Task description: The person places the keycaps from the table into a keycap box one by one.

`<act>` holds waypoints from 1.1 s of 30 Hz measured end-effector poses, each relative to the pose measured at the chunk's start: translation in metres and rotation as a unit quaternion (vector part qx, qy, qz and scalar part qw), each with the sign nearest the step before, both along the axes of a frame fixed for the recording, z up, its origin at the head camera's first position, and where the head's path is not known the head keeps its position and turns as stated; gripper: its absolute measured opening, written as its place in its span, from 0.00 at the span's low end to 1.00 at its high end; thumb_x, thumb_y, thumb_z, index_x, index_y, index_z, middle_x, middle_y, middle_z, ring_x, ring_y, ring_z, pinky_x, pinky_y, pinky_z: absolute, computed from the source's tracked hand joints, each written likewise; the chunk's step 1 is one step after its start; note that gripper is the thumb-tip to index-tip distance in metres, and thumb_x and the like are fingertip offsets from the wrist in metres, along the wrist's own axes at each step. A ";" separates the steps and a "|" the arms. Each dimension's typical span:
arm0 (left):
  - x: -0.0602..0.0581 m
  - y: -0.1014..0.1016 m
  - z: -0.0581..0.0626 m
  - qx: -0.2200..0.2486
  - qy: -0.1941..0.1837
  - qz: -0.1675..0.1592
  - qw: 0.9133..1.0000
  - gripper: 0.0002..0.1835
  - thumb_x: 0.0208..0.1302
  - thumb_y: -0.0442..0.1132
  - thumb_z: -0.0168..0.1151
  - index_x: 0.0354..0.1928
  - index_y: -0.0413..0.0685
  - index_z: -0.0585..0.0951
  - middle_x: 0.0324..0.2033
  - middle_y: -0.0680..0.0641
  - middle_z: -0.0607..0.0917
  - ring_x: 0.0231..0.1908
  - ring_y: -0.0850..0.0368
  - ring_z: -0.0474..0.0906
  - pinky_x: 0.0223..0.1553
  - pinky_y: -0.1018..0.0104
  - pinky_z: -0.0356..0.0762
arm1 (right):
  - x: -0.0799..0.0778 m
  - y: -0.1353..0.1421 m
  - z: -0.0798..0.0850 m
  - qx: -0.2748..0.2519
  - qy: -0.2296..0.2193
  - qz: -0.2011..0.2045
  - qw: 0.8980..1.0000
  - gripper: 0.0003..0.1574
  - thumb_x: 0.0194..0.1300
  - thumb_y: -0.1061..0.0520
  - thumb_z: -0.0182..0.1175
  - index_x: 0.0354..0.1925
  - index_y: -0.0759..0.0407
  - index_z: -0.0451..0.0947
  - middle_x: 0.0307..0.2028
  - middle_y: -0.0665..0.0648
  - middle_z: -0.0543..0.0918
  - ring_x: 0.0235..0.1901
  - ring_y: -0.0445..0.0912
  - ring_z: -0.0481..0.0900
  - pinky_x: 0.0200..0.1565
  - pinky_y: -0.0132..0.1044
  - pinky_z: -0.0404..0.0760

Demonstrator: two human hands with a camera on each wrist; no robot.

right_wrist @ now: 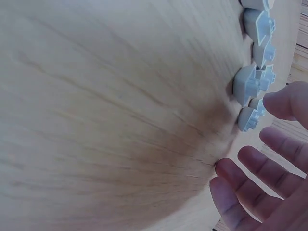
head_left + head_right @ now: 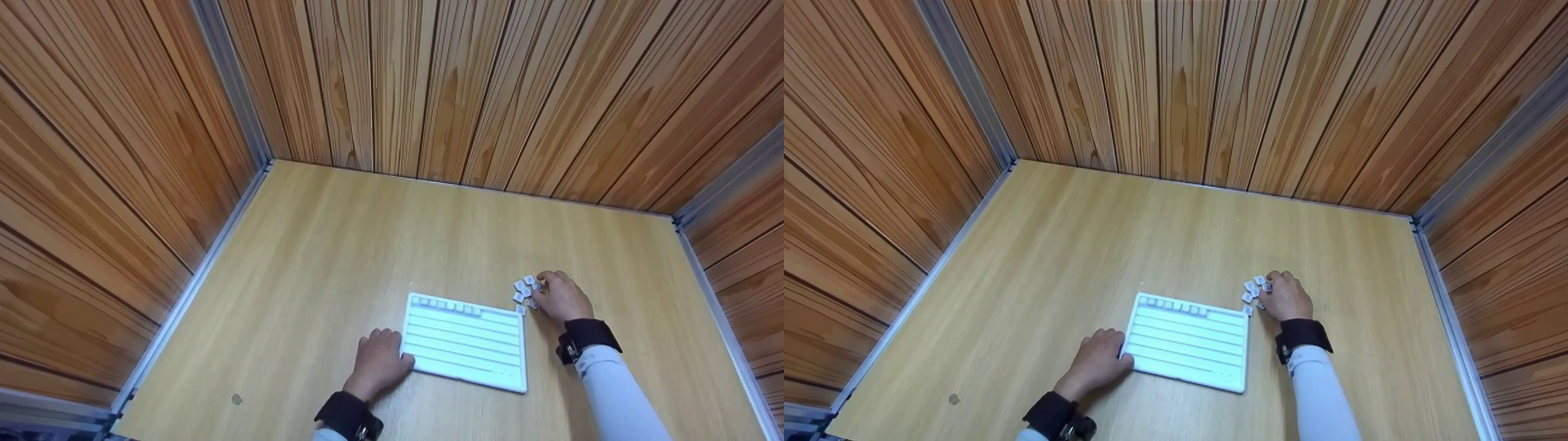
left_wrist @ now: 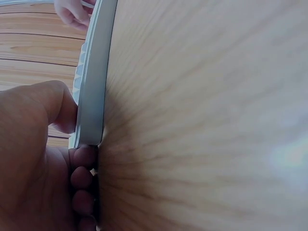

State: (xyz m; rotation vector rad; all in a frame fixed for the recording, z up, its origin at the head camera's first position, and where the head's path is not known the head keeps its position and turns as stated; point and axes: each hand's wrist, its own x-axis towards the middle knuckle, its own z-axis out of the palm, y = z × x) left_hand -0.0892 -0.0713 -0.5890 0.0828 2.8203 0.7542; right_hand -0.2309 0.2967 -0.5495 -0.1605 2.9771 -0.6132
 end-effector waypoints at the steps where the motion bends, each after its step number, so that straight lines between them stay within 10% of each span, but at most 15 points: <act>1: 0.000 0.000 0.000 0.000 0.003 0.000 1.000 0.12 0.57 0.47 0.59 0.35 0.46 0.79 0.28 0.52 0.71 0.33 0.53 0.63 0.38 0.57 0.61 | -0.001 0.000 0.000 0.003 0.001 0.002 1.000 0.27 0.66 0.56 0.62 0.58 0.70 0.75 0.45 0.69 0.77 0.39 0.58 0.76 0.41 0.52 0.74; 33: 0.001 0.000 -0.002 -0.010 0.025 -0.002 1.000 0.11 0.55 0.47 0.59 0.31 0.47 0.76 0.26 0.52 0.71 0.32 0.53 0.64 0.37 0.57 0.61 | -0.006 0.005 -0.004 -0.040 -0.023 -0.014 0.999 0.10 0.60 0.68 0.60 0.42 0.68 0.74 0.41 0.67 0.73 0.40 0.59 0.73 0.41 0.49 0.71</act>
